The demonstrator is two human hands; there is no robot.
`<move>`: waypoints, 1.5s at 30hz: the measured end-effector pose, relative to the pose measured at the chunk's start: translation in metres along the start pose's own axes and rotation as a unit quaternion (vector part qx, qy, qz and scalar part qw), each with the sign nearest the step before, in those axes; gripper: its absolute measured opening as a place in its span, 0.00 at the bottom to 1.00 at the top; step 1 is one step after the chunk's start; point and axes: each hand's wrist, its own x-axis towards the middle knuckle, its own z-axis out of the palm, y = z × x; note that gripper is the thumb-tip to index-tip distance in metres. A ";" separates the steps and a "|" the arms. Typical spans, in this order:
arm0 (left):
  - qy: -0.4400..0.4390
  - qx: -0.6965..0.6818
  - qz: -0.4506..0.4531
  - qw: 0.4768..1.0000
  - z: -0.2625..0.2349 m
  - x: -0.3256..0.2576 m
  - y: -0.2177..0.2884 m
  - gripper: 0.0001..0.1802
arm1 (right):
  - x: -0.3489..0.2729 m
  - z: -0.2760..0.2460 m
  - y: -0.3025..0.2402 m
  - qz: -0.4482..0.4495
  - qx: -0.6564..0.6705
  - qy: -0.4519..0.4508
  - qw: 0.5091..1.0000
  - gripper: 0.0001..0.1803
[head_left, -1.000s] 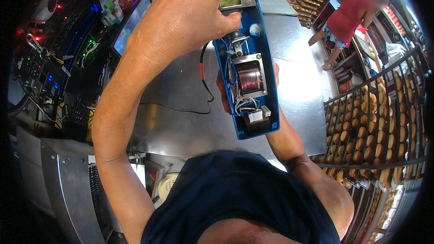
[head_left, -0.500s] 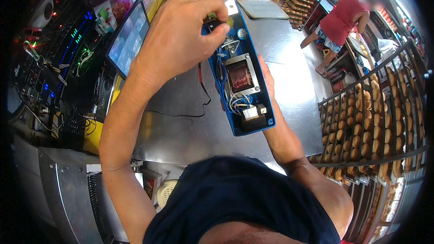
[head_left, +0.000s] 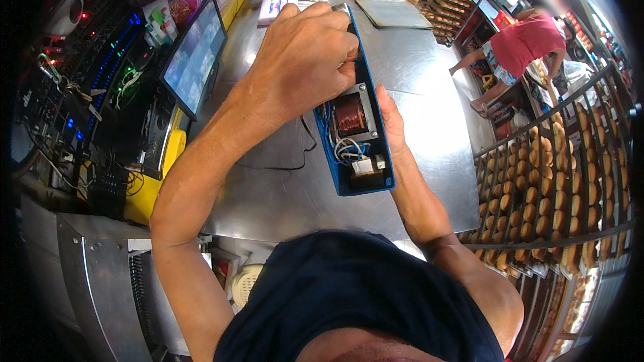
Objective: The person opens a blue handheld electronic device, removes and replaces a battery, and plugs the device into a wall outlet to test it. They then unplug it, close the casing, and place the device on a metal table.
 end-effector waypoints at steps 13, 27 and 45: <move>0.033 -0.028 0.020 0.999 -0.010 -0.003 0.004 0.07 | 0.002 -0.003 -0.001 0.009 0.027 -0.047 0.998 0.38; 0.121 -0.081 -0.088 0.985 -0.024 -0.018 -0.005 0.17 | -0.008 -0.026 -0.001 0.030 0.121 -0.147 0.981 0.40; 0.070 -0.090 -0.172 0.979 -0.003 -0.018 -0.016 0.23 | -0.012 0.019 -0.014 0.009 -0.016 -0.015 1.000 0.36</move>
